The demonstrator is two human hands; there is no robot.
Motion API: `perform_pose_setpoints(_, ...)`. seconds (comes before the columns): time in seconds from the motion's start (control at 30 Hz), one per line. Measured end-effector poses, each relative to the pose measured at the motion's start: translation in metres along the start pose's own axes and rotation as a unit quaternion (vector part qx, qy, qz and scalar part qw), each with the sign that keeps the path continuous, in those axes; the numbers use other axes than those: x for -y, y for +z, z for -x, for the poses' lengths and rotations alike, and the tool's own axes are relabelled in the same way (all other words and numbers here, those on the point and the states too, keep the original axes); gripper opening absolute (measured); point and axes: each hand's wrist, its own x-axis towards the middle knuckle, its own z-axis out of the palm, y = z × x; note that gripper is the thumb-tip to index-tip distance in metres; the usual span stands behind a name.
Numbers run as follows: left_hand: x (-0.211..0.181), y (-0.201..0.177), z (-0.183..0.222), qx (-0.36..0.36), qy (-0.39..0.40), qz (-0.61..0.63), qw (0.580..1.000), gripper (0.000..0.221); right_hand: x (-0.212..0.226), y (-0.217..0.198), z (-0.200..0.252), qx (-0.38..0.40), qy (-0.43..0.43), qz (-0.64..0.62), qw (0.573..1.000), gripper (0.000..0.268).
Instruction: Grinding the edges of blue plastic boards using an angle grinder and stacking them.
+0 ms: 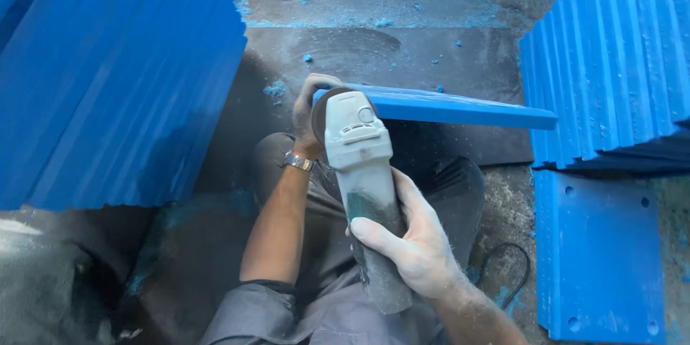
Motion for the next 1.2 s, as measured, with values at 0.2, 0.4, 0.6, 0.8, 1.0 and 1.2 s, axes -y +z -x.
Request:
perform_pose_setpoints(0.2,-0.008,0.004,0.004,-0.005,-0.018,-0.060,0.998,0.045,-0.015,-0.047,0.026,-0.079,0.076,-0.118,0.987,0.070)
perform_pose_setpoints(0.4,-0.015,0.004,0.005,0.016,-0.021,-0.094,0.995,0.056,-0.030,-0.129,0.056,-0.243,0.033,-0.134,0.960,0.052)
perform_pose_setpoints(0.6,-0.012,0.003,0.003,0.026,0.016,-0.109,0.994,0.061,-0.069,-0.213,0.082,-0.361,-0.021,-0.212,0.908,0.044)
perform_pose_setpoints(0.8,0.004,-0.003,-0.025,0.043,-0.053,-0.036,0.997,0.054,-0.103,-0.241,0.114,-0.441,-0.025,-0.194,0.876,0.038)
perform_pose_setpoints(1.0,-0.004,0.036,-0.105,0.028,-0.010,-0.154,0.988,0.047,-0.136,-0.260,0.126,-0.412,0.000,-0.246,0.877,0.044)
perform_pose_setpoints(1.2,-0.060,0.151,-0.157,0.020,0.138,-0.360,0.922,0.062,-0.165,-0.273,0.123,-0.391,0.009,-0.241,0.888,0.054)
